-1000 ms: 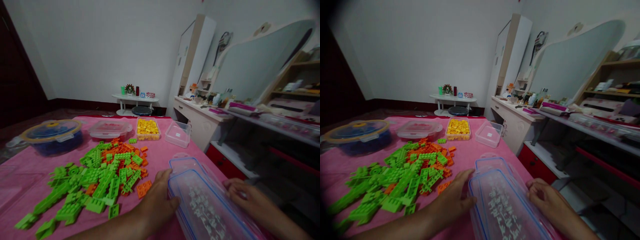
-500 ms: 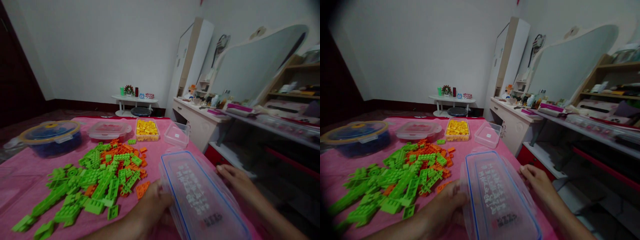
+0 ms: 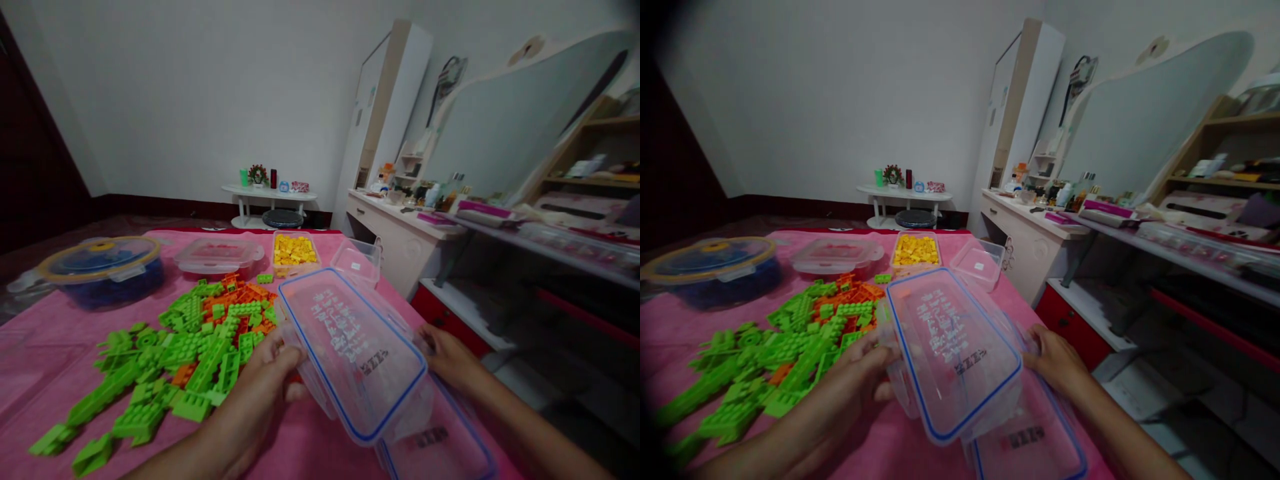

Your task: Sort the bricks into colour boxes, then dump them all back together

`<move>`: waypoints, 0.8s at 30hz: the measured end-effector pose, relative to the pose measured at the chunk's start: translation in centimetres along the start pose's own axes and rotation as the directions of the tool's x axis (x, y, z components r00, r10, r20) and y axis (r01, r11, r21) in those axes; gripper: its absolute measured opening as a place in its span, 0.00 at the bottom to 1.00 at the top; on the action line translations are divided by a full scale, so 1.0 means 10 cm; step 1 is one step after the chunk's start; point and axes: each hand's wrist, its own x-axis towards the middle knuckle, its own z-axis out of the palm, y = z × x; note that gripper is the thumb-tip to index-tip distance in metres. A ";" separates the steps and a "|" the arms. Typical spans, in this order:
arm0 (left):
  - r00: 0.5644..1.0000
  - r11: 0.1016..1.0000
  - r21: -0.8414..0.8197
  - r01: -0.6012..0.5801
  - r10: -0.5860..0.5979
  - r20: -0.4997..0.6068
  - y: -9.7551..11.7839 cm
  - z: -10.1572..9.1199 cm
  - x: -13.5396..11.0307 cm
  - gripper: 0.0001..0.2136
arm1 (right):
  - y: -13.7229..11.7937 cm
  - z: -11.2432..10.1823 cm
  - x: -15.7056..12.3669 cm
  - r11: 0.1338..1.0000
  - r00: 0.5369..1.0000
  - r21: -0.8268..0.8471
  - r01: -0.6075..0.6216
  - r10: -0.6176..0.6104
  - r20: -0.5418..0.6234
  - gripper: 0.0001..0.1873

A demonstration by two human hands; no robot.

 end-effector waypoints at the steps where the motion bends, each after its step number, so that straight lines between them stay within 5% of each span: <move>1: 1.000 1.000 0.001 -0.013 0.013 0.001 0.02 -0.01 0.00 0.18 | 0.01 -0.01 0.00 1.000 1.000 -0.007 -0.001 0.001 0.008 0.10; 6: 0.999 0.999 0.020 -0.044 0.044 0.016 0.12 -0.03 -0.01 0.19 | 0.01 -0.07 0.13 0.999 0.997 -0.044 -0.017 0.014 -0.074 0.15; 11: 0.995 0.995 -0.029 -0.095 0.096 0.017 0.11 -0.06 0.01 0.19 | -0.05 -0.19 0.30 0.983 0.959 -0.123 0.136 -0.162 -0.231 0.23; 14: 0.990 0.988 -0.062 -0.139 0.138 -0.014 0.06 -0.10 0.03 0.18 | -0.21 -0.25 0.15 0.974 0.977 -0.118 0.192 -0.201 -0.074 0.21; 19: 0.986 0.984 -0.073 -0.163 0.160 -0.052 0.03 -0.09 0.04 0.19 | -0.47 -0.22 -0.28 0.946 0.995 -0.317 0.062 -0.035 0.090 0.29; 24: 0.988 0.985 -0.092 -0.143 0.137 -0.068 0.05 -0.07 0.01 0.21 | -0.38 -0.15 -0.42 0.946 0.970 -0.274 0.175 -0.117 0.215 0.35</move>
